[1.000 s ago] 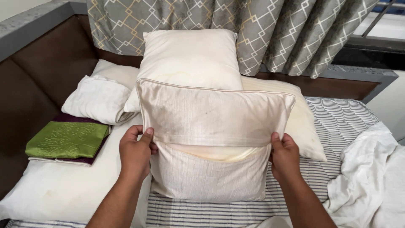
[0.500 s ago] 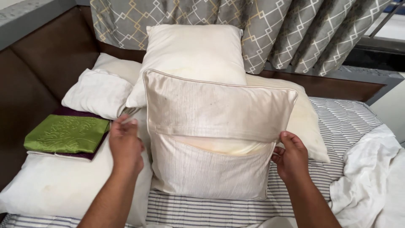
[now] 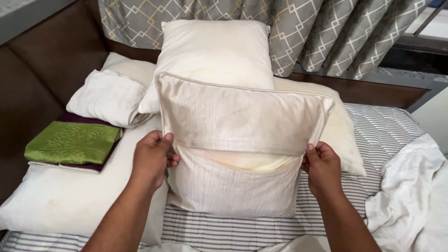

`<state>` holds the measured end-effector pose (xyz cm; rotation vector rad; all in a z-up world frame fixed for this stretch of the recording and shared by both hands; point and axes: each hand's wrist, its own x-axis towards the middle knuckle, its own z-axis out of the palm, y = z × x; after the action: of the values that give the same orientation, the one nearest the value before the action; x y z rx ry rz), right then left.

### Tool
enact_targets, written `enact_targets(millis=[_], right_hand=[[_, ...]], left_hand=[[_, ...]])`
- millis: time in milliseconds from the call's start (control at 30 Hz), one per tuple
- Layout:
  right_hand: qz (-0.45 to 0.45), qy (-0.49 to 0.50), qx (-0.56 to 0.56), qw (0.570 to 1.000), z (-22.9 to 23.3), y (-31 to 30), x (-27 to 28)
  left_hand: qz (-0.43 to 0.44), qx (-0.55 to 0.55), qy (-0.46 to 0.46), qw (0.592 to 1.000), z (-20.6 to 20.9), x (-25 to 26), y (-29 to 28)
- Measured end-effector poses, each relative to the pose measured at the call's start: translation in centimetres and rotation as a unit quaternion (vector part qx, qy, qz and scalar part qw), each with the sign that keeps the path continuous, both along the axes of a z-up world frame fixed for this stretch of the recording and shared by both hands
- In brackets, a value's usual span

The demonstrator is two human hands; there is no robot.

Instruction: The recorder removes old pillowcases and fits new decorative covers onto several pillows on a bed.

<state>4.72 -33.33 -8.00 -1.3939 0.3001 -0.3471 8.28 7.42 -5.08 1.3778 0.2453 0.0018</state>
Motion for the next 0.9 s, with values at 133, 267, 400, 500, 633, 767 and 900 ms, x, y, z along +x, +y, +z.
enact_targets(millis=[133, 267, 400, 500, 633, 767, 900], right_hand=[[-0.036, -0.040, 0.004, 0.999, -1.0, -1.6, 0.9], [-0.059, -0.083, 0.044, 0.994, -0.4, -2.2, 0.6], [-0.053, -0.132, 0.071, 0.987, 3.6, -0.7, -1.6], [-0.041, -0.212, 0.087, 0.972, 4.3, -1.3, -2.4], [-0.036, -0.304, 0.121, 0.944, 4.9, -2.4, -3.8], [0.079, -0.387, 0.172, 0.902, -1.2, -7.7, -2.9], [0.093, -0.315, 0.167, 0.930, -1.4, -6.9, -2.9]], left_hand=[[0.068, -0.064, -0.029, 0.995, 0.7, 0.1, -0.3], [0.099, -0.125, -0.055, 0.986, 0.9, 0.0, -0.6], [0.077, -0.154, -0.113, 0.979, 1.2, -0.3, -0.6], [0.035, -0.204, -0.155, 0.966, 2.5, -1.2, -0.8], [-0.005, -0.244, -0.232, 0.942, 3.5, -2.0, -1.2], [-0.047, -0.315, -0.260, 0.911, 3.7, -3.6, -0.9], [-0.098, -0.384, -0.272, 0.877, 3.5, -3.8, 0.2]])
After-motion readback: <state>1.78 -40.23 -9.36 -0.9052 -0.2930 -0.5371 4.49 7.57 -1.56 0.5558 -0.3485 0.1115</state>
